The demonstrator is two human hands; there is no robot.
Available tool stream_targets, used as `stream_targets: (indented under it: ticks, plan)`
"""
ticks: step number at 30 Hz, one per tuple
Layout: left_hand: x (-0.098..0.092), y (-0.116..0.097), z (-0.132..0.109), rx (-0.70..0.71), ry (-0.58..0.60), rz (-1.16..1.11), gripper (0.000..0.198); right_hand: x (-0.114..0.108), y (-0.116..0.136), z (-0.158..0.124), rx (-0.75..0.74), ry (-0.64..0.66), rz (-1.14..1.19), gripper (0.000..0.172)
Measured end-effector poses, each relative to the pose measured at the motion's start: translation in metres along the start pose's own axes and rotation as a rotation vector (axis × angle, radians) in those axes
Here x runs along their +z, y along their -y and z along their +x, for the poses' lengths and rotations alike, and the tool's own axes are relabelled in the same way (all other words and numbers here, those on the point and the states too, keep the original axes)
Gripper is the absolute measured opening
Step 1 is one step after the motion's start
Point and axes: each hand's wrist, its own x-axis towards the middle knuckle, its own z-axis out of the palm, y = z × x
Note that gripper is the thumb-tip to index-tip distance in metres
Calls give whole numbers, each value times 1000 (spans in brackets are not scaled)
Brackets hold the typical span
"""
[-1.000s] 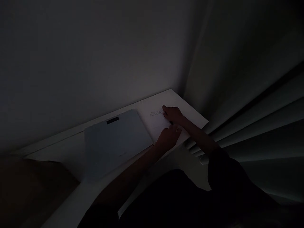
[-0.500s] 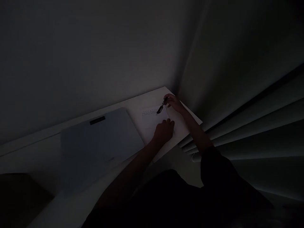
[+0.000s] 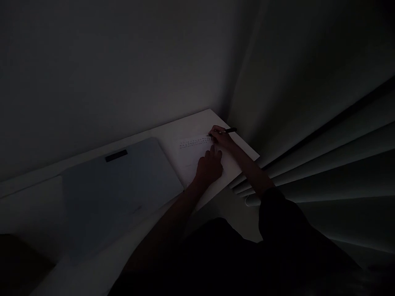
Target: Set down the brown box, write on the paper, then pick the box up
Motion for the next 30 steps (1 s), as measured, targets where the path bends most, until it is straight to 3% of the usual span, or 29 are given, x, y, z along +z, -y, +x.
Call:
stream_targets:
  ticks: [3, 8, 16, 30]
  plan:
    - [4, 2, 2, 5, -13, -11, 59, 4, 0, -4, 23, -56, -77, 32]
    - [13, 6, 4, 2, -61, -17, 68, 7, 6, -8, 54, -70, -169, 31]
    - [14, 9, 3, 27, -99, -36, 56, 11, 10, -10, 95, -69, -189, 29]
    - [18, 10, 3, 28, -129, -53, 60, 12, -5, -2, 30, -80, -195, 30]
